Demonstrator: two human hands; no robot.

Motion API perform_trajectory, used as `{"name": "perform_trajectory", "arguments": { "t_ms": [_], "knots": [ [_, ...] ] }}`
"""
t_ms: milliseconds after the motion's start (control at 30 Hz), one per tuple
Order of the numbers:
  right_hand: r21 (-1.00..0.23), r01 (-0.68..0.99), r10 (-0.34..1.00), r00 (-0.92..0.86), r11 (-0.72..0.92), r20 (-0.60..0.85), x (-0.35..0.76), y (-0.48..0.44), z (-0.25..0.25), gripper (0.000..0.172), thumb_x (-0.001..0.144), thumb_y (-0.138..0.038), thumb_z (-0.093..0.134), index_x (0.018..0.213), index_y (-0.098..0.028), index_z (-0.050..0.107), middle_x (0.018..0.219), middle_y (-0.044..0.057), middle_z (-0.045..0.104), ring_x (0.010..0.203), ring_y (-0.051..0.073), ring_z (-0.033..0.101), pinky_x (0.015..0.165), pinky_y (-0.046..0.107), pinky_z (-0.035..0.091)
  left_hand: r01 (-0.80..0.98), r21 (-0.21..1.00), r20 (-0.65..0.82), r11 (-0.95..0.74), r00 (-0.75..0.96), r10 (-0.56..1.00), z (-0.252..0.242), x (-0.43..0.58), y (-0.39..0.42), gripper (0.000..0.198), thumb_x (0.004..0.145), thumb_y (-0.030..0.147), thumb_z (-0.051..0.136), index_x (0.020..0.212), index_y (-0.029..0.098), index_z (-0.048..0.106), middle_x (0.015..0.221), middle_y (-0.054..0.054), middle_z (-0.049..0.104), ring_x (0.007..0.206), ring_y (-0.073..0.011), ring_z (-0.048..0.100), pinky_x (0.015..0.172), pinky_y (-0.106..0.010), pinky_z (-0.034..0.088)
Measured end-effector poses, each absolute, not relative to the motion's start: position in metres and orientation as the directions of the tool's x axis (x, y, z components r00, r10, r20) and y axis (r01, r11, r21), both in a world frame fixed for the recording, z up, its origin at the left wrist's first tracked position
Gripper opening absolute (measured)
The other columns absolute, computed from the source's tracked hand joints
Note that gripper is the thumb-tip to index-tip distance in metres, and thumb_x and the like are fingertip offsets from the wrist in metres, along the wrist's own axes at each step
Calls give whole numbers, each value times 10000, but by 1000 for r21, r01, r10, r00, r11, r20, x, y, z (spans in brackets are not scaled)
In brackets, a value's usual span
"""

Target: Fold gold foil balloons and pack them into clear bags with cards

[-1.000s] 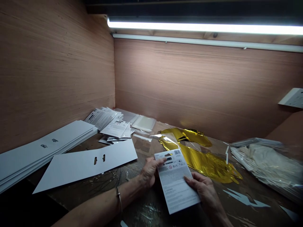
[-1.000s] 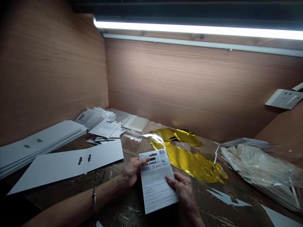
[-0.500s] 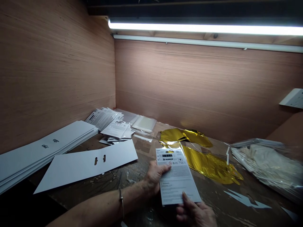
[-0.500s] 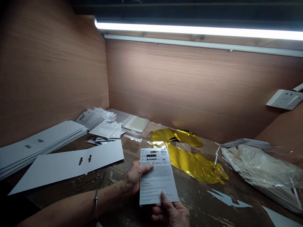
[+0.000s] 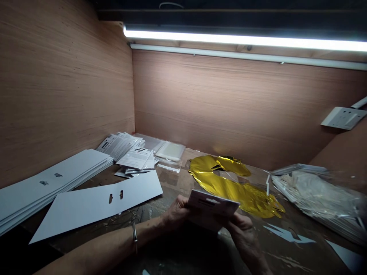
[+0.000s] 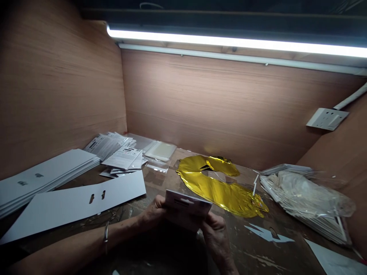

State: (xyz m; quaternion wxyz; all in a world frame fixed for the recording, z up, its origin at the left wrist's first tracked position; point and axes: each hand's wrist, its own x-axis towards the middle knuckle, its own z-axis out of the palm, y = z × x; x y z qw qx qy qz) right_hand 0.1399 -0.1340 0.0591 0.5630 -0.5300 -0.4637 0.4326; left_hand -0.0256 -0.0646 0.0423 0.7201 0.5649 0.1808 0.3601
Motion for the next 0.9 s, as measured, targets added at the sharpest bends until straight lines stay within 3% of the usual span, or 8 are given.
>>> {"name": "perform_trajectory", "arguments": {
  "t_ms": [233, 433, 533, 633, 733, 833, 900],
  "knots": [
    [-995, 82, 971, 227, 65, 82, 139, -133, 28, 181, 620, -283, 601, 768, -197, 661, 656, -31, 637, 659, 195, 544, 617, 264, 424, -162, 985, 61, 62, 657, 752, 40, -28, -68, 190, 659, 214, 541, 784, 127, 655, 811, -40, 633, 775, -167, 555, 735, -230, 411],
    [-967, 240, 965, 222, 88, 143, 136, -127, 47, 221, 656, -286, 534, 816, -160, 620, 747, 5, 624, 750, 196, 529, 650, 266, 423, -156, 983, 25, 91, 619, 785, 45, -18, -59, 193, 638, 255, 571, 743, 111, 645, 714, -18, 630, 702, -172, 556, 676, -243, 426],
    [-947, 319, 975, 218, -23, 50, 140, -115, 55, 223, 653, -303, 517, 761, -134, 615, 700, 19, 619, 655, 160, 551, 594, 251, 439, -190, 954, -87, 232, 564, 821, 49, -5, -54, 244, 586, 280, 618, 736, 88, 616, 674, -45, 626, 645, -191, 570, 624, -284, 451],
    [-904, 396, 967, 245, -162, -66, 161, -101, 56, 238, 613, -347, 554, 647, -118, 609, 543, 17, 596, 457, 133, 532, 443, 236, 425, -153, 922, -249, 356, 470, 847, 46, 3, -54, 313, 519, 246, 664, 774, 83, 584, 667, -74, 628, 626, -201, 580, 605, -302, 464],
    [-811, 495, 895, 439, -310, -74, 209, -87, 57, 301, 682, -408, 476, 734, -134, 590, 650, 43, 617, 496, 141, 552, 441, 242, 416, -41, 916, -360, 399, 358, 862, 33, -2, -55, 369, 564, 332, 626, 841, 100, 549, 647, -69, 628, 594, -208, 587, 580, -320, 474],
    [-676, 546, 717, 696, -494, 37, 275, -74, 63, 297, 741, -368, 439, 894, -133, 534, 922, 92, 571, 803, 180, 543, 658, 308, 420, 109, 972, -231, 209, 270, 935, 12, -20, -51, 443, 601, 418, 566, 927, 125, 504, 814, -91, 626, 727, -241, 588, 651, -348, 470],
    [-587, 528, 600, 795, -613, 89, 314, -65, 64, 301, 756, -348, 445, 952, -126, 501, 1008, 94, 520, 905, 192, 492, 752, 377, 385, 340, 940, -58, -12, 193, 980, -5, -37, -46, 493, 618, 414, 538, 1019, 138, 455, 895, -104, 607, 803, -271, 567, 671, -381, 460]
  ]
}}
